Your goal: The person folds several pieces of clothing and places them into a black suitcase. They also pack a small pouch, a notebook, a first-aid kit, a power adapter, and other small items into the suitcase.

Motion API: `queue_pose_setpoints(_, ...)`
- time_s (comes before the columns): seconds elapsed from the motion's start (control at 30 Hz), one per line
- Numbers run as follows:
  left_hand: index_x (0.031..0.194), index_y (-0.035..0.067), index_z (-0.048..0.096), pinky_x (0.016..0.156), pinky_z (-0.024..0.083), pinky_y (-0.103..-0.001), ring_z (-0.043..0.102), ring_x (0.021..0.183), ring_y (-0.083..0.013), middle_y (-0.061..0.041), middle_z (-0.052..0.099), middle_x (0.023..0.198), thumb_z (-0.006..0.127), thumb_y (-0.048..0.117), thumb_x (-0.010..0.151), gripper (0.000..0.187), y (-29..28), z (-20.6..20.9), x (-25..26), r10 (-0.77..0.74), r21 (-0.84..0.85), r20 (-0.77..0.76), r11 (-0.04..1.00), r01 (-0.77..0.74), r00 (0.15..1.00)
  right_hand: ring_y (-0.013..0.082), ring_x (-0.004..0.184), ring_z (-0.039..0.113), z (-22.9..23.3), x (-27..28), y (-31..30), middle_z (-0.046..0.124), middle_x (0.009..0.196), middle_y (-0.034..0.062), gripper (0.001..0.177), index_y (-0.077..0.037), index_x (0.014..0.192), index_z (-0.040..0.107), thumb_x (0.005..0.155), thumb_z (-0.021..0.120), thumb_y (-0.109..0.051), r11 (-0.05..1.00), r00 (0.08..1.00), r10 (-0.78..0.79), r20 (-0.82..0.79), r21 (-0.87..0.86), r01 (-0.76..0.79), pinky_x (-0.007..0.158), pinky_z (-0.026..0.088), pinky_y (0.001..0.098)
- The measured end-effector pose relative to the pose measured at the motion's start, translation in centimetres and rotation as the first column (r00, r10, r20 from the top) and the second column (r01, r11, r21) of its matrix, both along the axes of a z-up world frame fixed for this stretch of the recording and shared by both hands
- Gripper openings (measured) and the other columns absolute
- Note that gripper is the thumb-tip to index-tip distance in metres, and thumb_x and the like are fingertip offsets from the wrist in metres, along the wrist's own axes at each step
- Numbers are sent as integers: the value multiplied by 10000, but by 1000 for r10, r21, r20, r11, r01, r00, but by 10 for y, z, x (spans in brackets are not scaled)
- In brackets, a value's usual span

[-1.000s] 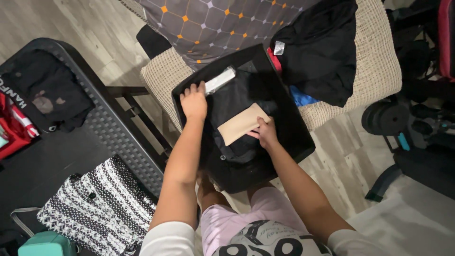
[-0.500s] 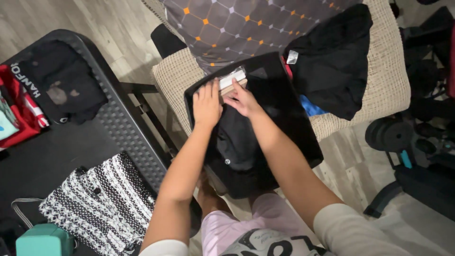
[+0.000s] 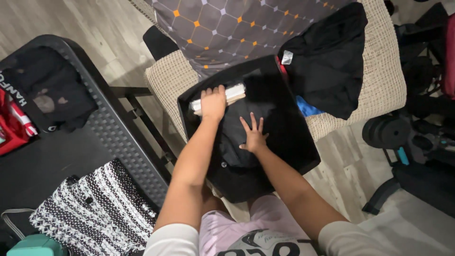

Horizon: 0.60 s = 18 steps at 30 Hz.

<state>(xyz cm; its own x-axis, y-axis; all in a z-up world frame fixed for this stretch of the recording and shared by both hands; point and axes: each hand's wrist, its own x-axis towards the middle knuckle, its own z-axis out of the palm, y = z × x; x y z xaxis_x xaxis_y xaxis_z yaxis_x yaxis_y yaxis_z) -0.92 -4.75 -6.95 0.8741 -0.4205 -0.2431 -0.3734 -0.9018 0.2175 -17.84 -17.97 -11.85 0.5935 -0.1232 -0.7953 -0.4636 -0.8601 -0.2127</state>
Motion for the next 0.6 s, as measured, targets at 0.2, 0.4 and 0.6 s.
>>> queue_pose_setpoints(0.2,1253,73,613,955,527,-498,673,1137,-373,-188,728,1163,877,355,728,652,11,39,46,-75,-15,-491,997,78,868,448,1560,-118,11,-7,2,-160,1710,-62,1275,-507,1592,126,655,966,-300,999,999,-24,-35,-29,23,1083,256,824)
queue_pose_setpoints(0.4,1326,42,586,1049,477,-423,601,1228,-353,-212,638,1286,905,316,712,744,22,-37,46,-194,-62,-679,976,208,708,433,1564,-104,9,-15,-1,-166,1707,-71,1277,-501,1589,124,652,966,-291,999,998,-43,-55,-22,42,1098,245,813)
queue_pose_setpoints(0.6,1506,40,508,1188,386,-538,504,1389,-367,-170,548,1511,487,141,1008,509,-7,-65,-14,14,-136,110,991,1,994,426,1567,-90,7,-19,-3,-154,1708,-81,1277,-506,1585,128,643,967,-302,999,999,-38,-30,-18,38,1106,245,805)
